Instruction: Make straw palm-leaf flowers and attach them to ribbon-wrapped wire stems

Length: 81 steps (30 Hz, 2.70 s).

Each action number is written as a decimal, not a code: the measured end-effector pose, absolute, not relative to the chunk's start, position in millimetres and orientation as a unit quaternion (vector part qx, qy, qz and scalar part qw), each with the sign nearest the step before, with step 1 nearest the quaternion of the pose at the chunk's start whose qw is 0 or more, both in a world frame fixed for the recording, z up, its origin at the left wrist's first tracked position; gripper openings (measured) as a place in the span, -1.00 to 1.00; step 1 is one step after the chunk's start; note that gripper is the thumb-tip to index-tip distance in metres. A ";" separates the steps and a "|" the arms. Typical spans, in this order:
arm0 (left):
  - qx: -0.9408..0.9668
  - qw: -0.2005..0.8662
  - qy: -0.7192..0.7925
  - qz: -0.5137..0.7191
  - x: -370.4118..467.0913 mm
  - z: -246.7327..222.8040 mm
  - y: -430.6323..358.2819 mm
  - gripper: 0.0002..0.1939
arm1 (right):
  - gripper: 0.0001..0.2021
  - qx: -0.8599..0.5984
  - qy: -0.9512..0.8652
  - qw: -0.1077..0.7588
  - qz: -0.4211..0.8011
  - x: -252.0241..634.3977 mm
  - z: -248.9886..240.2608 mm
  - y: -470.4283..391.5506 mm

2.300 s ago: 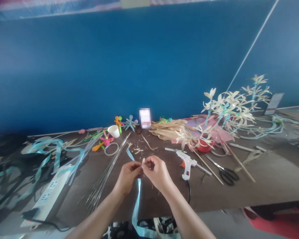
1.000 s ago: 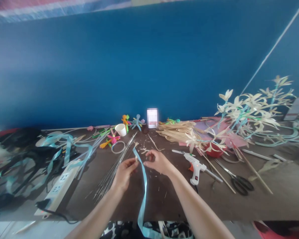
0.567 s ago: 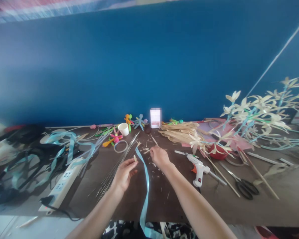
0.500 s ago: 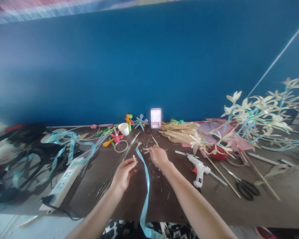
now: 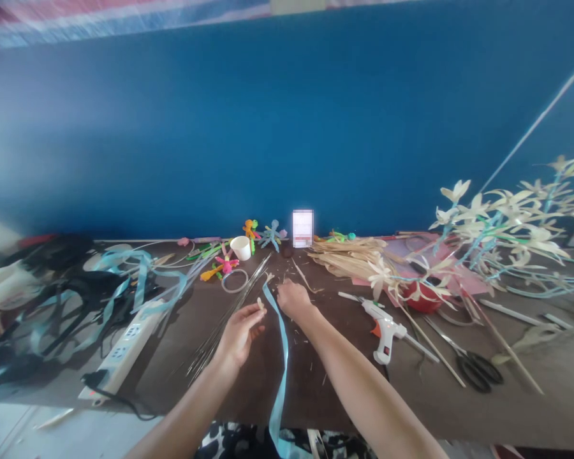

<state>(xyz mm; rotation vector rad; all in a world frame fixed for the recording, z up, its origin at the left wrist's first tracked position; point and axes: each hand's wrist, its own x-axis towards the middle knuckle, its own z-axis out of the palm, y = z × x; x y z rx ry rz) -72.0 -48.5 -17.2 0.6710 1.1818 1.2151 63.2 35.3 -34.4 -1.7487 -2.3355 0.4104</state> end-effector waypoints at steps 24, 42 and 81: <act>0.260 0.604 0.500 0.564 -74.9 -12.9 -44.5 -0.75 | -0.80 -0.597 -0.760 0.165 0.196 89.8 -25.5 29.5; 0.283 0.618 0.496 0.541 -58.7 -5.7 -44.6 -0.77 | -0.75 -0.571 -0.673 0.293 0.368 95.3 0.6 5.8; 0.458 0.530 0.484 0.524 -30.4 6.3 -56.1 -0.85 | -0.85 -0.518 -0.556 0.480 0.437 94.8 7.7 -49.8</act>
